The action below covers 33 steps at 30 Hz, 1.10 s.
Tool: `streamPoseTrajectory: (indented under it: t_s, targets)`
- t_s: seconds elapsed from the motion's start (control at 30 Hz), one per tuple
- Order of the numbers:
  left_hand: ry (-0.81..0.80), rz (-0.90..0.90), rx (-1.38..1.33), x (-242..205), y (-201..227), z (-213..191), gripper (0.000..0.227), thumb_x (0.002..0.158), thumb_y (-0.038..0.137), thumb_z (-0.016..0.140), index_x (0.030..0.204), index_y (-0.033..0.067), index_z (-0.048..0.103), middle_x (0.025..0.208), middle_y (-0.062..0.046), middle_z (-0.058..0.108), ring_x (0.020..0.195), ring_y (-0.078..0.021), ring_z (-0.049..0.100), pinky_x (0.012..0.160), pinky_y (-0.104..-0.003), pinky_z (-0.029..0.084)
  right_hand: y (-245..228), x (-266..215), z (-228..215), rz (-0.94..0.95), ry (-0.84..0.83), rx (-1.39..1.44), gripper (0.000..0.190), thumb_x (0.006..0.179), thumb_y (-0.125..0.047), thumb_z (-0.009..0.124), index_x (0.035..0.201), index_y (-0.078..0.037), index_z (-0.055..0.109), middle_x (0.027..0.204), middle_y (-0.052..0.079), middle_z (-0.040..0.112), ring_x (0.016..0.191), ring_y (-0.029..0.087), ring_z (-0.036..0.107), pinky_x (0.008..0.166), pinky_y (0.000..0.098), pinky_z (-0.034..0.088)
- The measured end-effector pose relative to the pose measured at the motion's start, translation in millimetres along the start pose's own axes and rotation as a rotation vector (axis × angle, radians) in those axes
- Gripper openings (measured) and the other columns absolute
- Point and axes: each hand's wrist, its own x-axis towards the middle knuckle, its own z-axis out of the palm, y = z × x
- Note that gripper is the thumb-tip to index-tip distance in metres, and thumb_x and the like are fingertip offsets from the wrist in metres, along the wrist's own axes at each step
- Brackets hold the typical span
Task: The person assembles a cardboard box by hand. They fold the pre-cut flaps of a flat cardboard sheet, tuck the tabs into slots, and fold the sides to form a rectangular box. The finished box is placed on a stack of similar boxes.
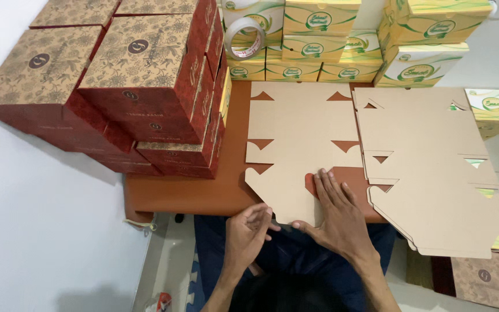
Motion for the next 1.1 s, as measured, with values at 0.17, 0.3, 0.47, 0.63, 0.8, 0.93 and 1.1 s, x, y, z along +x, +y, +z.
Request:
streamPoseTrajectory:
  t_s: [0.17, 0.3, 0.47, 0.63, 0.8, 0.93, 1.1]
  targets:
    - [0.074, 0.014, -0.155, 19.4, 14.8, 2.3, 0.054, 0.089, 0.022, 0.079, 0.136, -0.0029, 0.068, 0.127, -0.022, 0.081, 0.112, -0.0251, 0.082, 0.087, -0.034, 0.071, -3.4, -0.8, -1.0, -0.014, 0.035, -0.02, 0.116, 0.086, -0.082, 0.059, 0.17, -0.009, 0.028, 0.177, 0.013, 0.03, 0.164, 0.026, 0.028, 0.13, 0.0458, 0.023]
    - [0.104, 0.116, -0.22, 36.1, 1.0, 19.2, 0.057, 0.086, -0.002, 0.076, 0.14, 0.0, 0.057, 0.13, -0.025, 0.078, 0.12, -0.0258, 0.079, 0.103, -0.033, 0.064, -4.1, -0.7, -3.3, 0.007, 0.021, -0.018, 0.108, 0.092, -0.08, 0.052, 0.171, -0.01, 0.028, 0.178, 0.011, 0.029, 0.164, 0.023, 0.027, 0.13, 0.0426, 0.02]
    - [0.138, 0.26, 0.119, 36.5, -6.5, 33.7, 0.055, 0.09, 0.0, 0.068, 0.143, -0.0013, 0.053, 0.124, -0.02, 0.079, 0.111, -0.0253, 0.081, 0.094, -0.034, 0.067, -2.5, -1.0, -2.1, 0.015, 0.014, -0.011, 0.108, 0.093, -0.08, 0.051, 0.171, -0.009, 0.027, 0.178, 0.01, 0.029, 0.164, 0.022, 0.025, 0.131, 0.0419, 0.019]
    - [0.141, 0.489, 0.41, 29.4, -7.2, 39.8, 0.063, 0.098, -0.001, 0.054, 0.16, 0.0045, 0.045, 0.155, -0.024, 0.06, 0.127, -0.0462, 0.067, 0.099, -0.047, 0.054, -3.3, -0.8, -1.5, 0.007, 0.046, -0.025, 0.106, 0.093, -0.08, 0.05, 0.17, -0.009, 0.031, 0.176, 0.012, 0.033, 0.163, 0.025, 0.029, 0.129, 0.0442, 0.024]
    - [-0.036, 0.617, 0.766, 29.6, -10.0, 50.9, 0.085, 0.086, -0.013, 0.054, 0.167, 0.001, 0.029, 0.172, -0.022, 0.038, 0.158, -0.0415, 0.035, 0.128, -0.068, 0.015, -3.6, -0.2, -3.8, -0.001, 0.033, -0.007, 0.108, 0.094, -0.081, 0.047, 0.17, -0.007, 0.028, 0.177, 0.011, 0.031, 0.164, 0.022, 0.026, 0.131, 0.0426, 0.019]
    - [-0.064, 0.65, 0.912, 23.8, -9.7, 54.6, 0.096, 0.079, 0.009, 0.067, 0.166, -0.0043, 0.029, 0.173, -0.025, 0.032, 0.16, -0.0438, 0.031, 0.127, -0.069, 0.014, -3.3, 0.0, -0.8, 0.014, 0.032, 0.002, 0.107, 0.093, -0.08, 0.051, 0.169, -0.007, 0.031, 0.176, 0.012, 0.034, 0.163, 0.022, 0.029, 0.13, 0.0426, 0.022]
    - [0.019, 0.745, 0.98, 20.4, -11.0, 58.9, 0.061, 0.104, 0.015, 0.048, 0.161, -0.0046, 0.039, 0.171, -0.024, 0.038, 0.161, -0.0401, 0.03, 0.129, -0.067, 0.015, -4.4, 0.8, -4.8, 0.014, 0.046, 0.039, 0.097, 0.098, -0.069, 0.053, 0.168, -0.006, 0.032, 0.175, 0.013, 0.034, 0.163, 0.021, 0.03, 0.13, 0.0411, 0.022]
